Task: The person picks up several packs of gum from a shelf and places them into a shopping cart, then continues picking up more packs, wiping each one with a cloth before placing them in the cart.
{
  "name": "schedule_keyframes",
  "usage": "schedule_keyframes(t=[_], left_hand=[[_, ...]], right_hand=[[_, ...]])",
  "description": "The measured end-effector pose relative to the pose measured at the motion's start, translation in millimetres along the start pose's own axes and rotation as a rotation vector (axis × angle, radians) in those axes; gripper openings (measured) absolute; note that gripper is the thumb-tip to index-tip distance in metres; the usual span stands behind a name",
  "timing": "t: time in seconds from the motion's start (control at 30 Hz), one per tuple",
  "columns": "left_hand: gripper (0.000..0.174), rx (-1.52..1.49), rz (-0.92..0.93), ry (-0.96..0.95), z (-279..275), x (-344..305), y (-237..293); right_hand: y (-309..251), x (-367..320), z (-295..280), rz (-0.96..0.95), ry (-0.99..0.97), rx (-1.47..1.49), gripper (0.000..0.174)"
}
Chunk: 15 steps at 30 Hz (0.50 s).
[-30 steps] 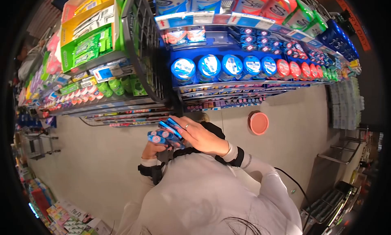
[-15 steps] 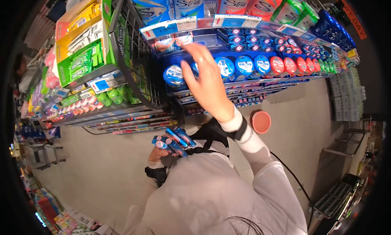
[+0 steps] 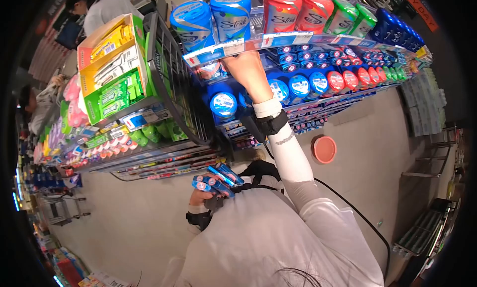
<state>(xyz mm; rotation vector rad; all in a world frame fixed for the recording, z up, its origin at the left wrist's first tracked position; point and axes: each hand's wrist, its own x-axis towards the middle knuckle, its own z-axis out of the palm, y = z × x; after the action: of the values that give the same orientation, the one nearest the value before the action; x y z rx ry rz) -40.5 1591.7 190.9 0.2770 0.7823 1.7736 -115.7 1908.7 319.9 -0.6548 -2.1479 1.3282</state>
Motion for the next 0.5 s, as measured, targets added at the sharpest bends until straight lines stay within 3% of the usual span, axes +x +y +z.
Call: schedule_keyframes(t=[0.1, 0.13, 0.17, 0.37, 0.43, 0.5], left_hand=[[0.052, 0.010, -0.005, -0.006, -2, 1, 4], [0.052, 0.000, 0.010, -0.010, 1, 2, 8], [0.052, 0.002, 0.003, -0.013, 5, 3, 12], [0.054, -0.119, 0.059, -0.123, 7, 2, 18], [0.057, -0.080, 0.000, -0.168, -5, 0, 21], [0.058, -0.069, 0.006, -0.162, -9, -3, 21]], right_hand=[[13, 7, 8, 0.005, 0.059, -0.060, 0.025], [7, 1, 11, -0.070, 0.058, -0.117, 0.025], [16, 5, 25, -0.483, 0.327, -0.259, 0.023], [5, -1, 18, -0.293, 0.199, -0.213, 0.024], [8, 0, 10, -0.002, 0.035, 0.027, 0.017], [15, 4, 5, 0.068, -0.026, 0.342, 0.015]])
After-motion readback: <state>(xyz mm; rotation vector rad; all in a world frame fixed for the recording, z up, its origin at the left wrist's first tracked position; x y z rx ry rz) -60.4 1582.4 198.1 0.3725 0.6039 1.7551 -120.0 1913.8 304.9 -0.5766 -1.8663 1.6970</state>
